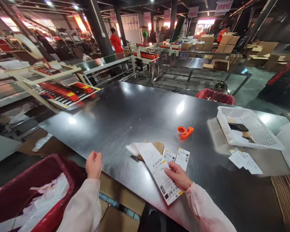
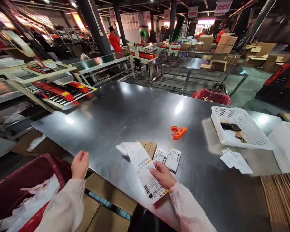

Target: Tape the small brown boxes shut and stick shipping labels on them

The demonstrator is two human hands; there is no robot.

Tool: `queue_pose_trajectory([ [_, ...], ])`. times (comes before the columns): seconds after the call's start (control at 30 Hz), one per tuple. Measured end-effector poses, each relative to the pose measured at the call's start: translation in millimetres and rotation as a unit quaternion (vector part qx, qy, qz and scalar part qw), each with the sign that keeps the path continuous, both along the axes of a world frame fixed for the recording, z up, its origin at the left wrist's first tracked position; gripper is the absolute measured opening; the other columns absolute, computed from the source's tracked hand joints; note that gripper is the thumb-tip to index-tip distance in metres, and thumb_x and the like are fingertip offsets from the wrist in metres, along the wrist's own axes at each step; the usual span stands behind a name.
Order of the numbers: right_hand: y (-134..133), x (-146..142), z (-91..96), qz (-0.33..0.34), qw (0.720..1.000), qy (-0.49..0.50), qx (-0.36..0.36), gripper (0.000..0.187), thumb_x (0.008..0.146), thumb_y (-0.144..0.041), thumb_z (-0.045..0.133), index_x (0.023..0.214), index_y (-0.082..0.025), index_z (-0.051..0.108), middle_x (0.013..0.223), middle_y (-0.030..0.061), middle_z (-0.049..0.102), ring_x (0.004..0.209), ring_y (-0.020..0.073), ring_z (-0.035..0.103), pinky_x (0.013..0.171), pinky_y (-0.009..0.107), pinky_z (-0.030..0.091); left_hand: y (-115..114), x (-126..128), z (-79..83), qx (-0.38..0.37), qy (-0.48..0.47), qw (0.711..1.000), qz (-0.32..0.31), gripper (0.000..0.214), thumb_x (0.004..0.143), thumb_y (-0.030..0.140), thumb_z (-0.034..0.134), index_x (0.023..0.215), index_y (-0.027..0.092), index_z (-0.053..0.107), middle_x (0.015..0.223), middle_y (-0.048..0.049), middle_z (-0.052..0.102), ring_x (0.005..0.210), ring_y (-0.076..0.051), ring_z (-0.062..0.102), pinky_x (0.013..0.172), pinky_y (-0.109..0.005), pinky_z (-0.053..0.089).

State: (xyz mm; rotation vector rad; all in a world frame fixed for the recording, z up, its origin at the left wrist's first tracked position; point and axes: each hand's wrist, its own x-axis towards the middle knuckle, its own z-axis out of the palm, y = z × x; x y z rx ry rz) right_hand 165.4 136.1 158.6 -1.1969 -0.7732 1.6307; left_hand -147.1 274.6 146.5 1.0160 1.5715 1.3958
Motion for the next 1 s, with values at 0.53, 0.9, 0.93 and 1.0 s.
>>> queue_pose_trajectory([
  [0.53, -6, -27, -0.2, 0.052, 0.929, -0.359, 0.078, 0.025, 0.075, -0.039, 0.063, 0.089, -0.02, 0.073, 0.079, 0.0067, 0.071, 0.067, 0.0201, 0.059, 0.062, 0.033, 0.045, -107, 116, -17.1, -0.206, -0.168, 0.88, -0.393, 0.042, 0.056, 0.052, 0.075, 0.067, 0.013, 0.062, 0.058, -0.001, 0.061, 0.053, -0.013, 0.052, 0.052, -0.025, 0.037],
  [0.9, 80, 4, -50.3, -0.04, 0.84, -0.532, 0.097, 0.016, 0.068, -0.035, 0.066, 0.067, -0.02, 0.072, 0.081, 0.0062, 0.067, 0.077, 0.0195, 0.06, 0.073, 0.032, 0.046, -68, 161, -76.7, -0.238, -0.195, 0.909, -0.28, 0.046, 0.052, 0.051, 0.08, 0.074, 0.014, 0.065, 0.068, -0.0053, 0.069, 0.064, -0.019, 0.061, 0.061, -0.03, 0.045],
  [0.93, 95, 11, -55.9, -0.055, 0.831, -0.547, 0.085, 0.017, 0.067, -0.036, 0.066, 0.066, -0.02, 0.073, 0.083, 0.0065, 0.067, 0.081, 0.0203, 0.06, 0.076, 0.032, 0.046, -61, 162, -78.9, -0.26, -0.255, 0.882, -0.298, 0.051, 0.047, 0.049, 0.083, 0.08, 0.013, 0.067, 0.071, -0.0066, 0.071, 0.066, -0.021, 0.063, 0.064, -0.032, 0.047],
  [1.0, 124, 23, -67.3, -0.085, 0.81, -0.578, 0.052, 0.02, 0.066, -0.039, 0.067, 0.068, -0.02, 0.074, 0.09, 0.0079, 0.066, 0.088, 0.0228, 0.058, 0.079, 0.035, 0.044, -49, 165, -85.1, -0.294, -0.325, 0.843, -0.313, 0.058, 0.041, 0.048, 0.086, 0.083, 0.011, 0.069, 0.074, -0.0087, 0.072, 0.07, -0.024, 0.067, 0.068, -0.035, 0.05],
])
